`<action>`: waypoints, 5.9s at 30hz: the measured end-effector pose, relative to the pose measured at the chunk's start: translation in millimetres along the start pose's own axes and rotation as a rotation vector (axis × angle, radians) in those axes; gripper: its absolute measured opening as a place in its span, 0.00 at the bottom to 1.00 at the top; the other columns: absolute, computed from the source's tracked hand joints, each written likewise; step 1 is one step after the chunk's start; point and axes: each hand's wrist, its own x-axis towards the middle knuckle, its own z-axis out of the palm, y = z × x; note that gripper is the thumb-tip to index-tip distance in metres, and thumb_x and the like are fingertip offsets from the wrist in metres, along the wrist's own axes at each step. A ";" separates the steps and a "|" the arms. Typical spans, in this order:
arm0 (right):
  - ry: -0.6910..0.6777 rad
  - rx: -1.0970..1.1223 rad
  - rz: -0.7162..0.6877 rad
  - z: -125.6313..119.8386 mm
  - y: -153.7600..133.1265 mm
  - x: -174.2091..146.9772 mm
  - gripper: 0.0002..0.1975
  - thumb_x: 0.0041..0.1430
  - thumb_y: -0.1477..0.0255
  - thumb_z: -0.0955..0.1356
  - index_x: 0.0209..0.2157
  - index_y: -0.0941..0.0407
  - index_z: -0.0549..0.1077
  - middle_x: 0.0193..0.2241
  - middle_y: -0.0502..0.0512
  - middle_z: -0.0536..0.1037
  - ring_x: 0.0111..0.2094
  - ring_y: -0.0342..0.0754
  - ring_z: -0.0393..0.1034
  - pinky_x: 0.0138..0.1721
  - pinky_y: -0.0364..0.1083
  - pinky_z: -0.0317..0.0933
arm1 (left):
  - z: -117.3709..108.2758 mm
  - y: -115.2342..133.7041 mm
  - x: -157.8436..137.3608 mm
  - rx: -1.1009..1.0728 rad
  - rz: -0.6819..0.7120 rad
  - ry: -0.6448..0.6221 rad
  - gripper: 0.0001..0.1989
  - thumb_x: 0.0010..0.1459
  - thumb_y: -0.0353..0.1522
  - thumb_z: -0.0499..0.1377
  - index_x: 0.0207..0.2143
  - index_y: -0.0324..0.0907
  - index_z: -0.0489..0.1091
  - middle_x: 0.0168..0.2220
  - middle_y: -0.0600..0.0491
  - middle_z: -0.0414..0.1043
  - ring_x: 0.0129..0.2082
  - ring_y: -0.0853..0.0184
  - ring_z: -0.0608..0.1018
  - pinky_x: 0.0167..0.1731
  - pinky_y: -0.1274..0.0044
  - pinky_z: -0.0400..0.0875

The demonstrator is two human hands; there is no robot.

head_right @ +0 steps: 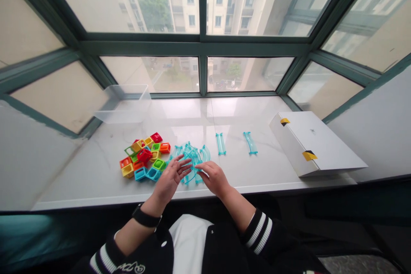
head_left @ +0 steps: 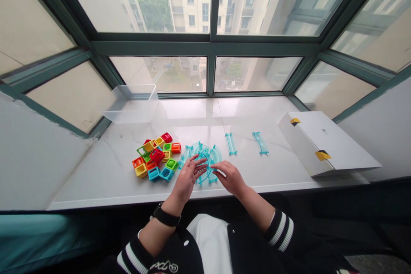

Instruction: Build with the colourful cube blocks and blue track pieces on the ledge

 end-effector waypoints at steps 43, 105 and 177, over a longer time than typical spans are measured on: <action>0.300 -0.206 0.713 -73.9 158.3 -33.0 0.14 0.62 0.69 0.65 0.43 0.54 0.82 0.44 0.59 0.80 0.38 0.51 0.75 0.47 0.52 0.71 | 137.6 -133.9 132.7 0.680 -0.285 -0.313 0.42 0.61 0.44 0.68 0.73 0.47 0.56 0.77 0.36 0.48 0.55 0.55 0.81 0.48 0.69 0.80; 0.270 -0.151 0.465 -43.9 94.5 -50.1 0.15 0.69 0.65 0.63 0.49 0.54 0.78 0.35 0.55 0.77 0.31 0.48 0.71 0.38 0.49 0.71 | -74.0 24.5 7.0 0.720 0.272 0.181 0.24 0.58 0.47 0.66 0.51 0.42 0.75 0.44 0.47 0.80 0.40 0.60 0.81 0.41 0.67 0.80; 0.137 0.356 0.327 -7.7 -5.3 0.1 0.15 0.72 0.60 0.68 0.52 0.53 0.80 0.42 0.59 0.84 0.42 0.53 0.82 0.44 0.51 0.77 | -20.4 -14.4 -16.0 0.896 0.309 -0.087 0.18 0.65 0.45 0.63 0.51 0.46 0.77 0.49 0.46 0.83 0.48 0.57 0.84 0.47 0.65 0.81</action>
